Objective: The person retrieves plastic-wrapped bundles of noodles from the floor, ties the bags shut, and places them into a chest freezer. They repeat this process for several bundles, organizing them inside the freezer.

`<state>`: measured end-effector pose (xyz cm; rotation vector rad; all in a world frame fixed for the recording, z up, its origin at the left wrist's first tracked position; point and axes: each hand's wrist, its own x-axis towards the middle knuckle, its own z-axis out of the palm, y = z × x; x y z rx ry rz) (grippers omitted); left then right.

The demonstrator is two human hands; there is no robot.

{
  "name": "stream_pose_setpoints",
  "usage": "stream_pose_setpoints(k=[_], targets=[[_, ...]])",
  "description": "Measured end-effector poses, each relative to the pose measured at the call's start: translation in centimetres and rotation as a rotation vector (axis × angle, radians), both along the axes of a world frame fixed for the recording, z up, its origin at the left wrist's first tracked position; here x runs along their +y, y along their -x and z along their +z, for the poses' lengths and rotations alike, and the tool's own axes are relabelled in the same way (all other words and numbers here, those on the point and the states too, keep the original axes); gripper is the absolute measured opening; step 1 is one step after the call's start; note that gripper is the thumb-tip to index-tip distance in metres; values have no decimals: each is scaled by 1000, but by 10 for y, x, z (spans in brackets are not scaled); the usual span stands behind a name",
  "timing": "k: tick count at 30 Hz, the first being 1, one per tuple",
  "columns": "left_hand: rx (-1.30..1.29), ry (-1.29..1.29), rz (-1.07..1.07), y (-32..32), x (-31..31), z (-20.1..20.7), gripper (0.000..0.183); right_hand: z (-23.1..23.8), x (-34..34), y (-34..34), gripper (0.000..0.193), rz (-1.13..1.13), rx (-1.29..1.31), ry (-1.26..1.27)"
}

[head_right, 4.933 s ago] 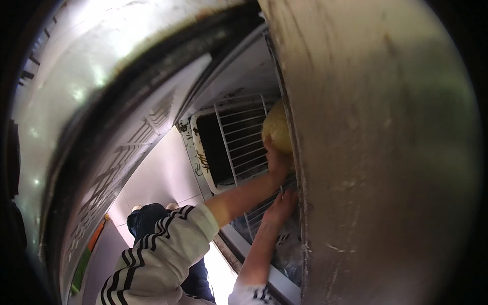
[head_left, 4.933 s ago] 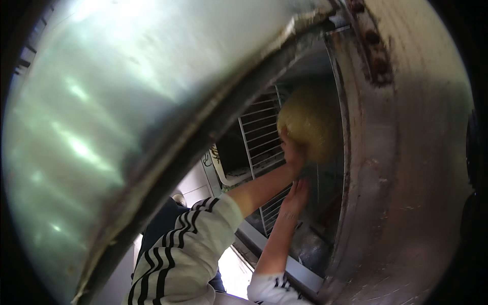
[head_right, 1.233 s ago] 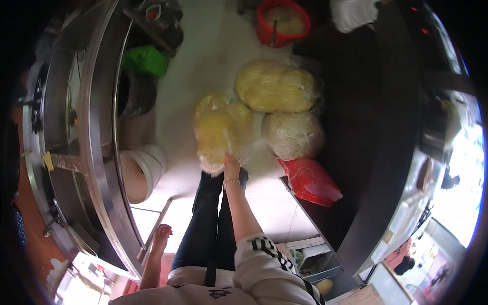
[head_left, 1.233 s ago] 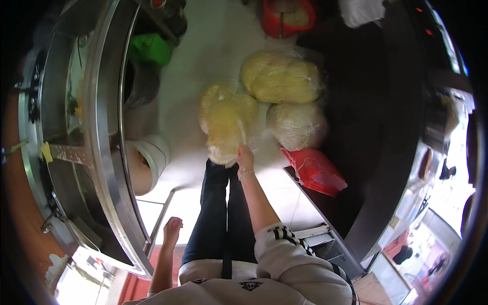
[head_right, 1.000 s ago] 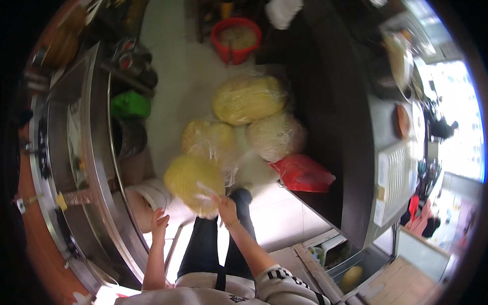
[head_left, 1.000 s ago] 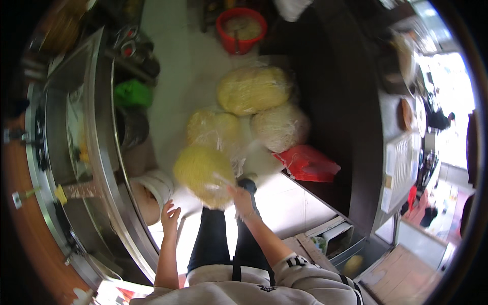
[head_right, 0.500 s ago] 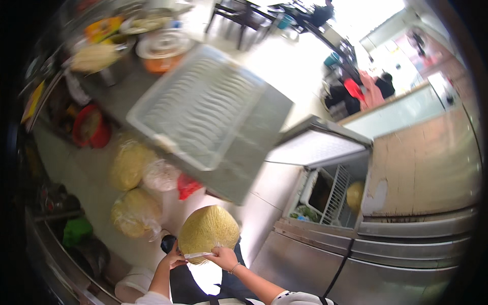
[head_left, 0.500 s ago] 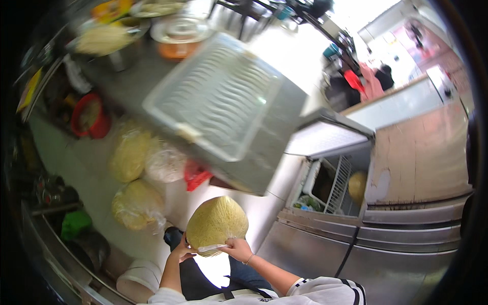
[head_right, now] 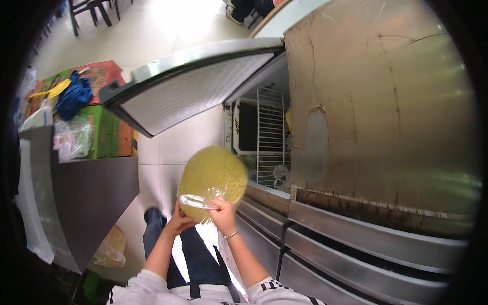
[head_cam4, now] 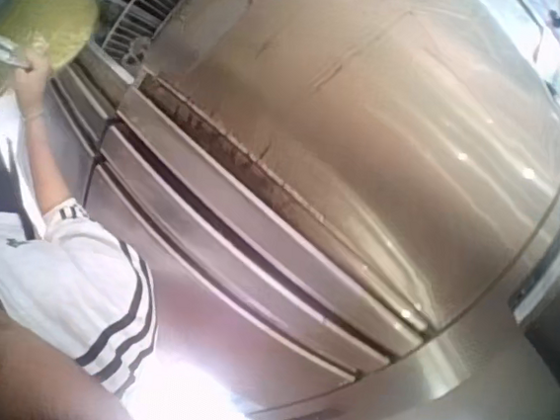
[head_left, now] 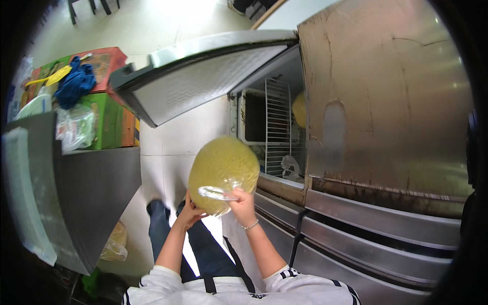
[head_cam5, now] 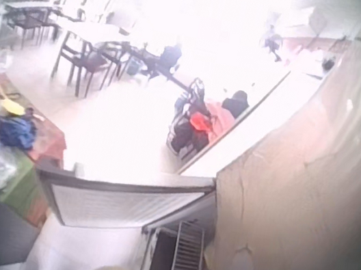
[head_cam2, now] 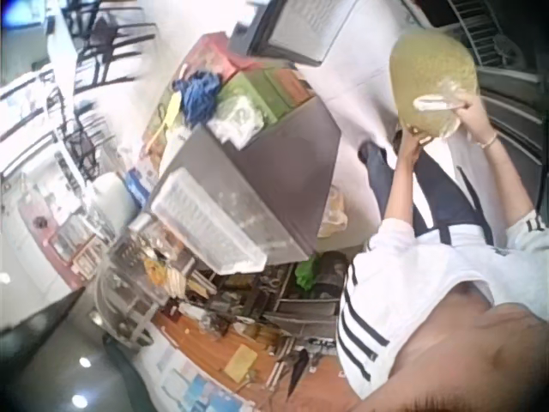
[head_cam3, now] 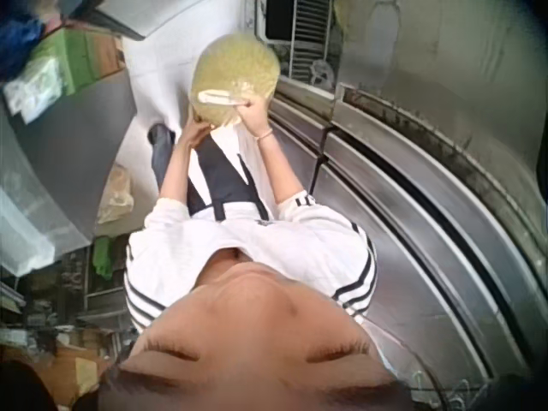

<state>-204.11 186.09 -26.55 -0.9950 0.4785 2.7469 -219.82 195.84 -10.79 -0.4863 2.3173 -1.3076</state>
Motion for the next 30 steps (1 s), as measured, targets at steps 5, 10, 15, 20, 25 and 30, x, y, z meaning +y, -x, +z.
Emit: stream_pose_setpoints(k=[5,10,15,20,25,30], targets=[[83,256,-265,140,-6,3,121,18,30,64,35,-400,64,94],[389,361,-384,278,22,-13,121,-10,35,123,16,-715,163,229],[328,789,-718,369,83,-31,124,-28,44,189,49,-1163,-140,275],[272,999,-987,444,153,-21,116,-53,22,152,47,-789,13,71],[343,982,-1010,485,205,-17,101,-53,53,121,28,-1152,-120,102],[588,1266,-862,512,273,-28,87,-55,55,106,14,-1110,-164,124]])
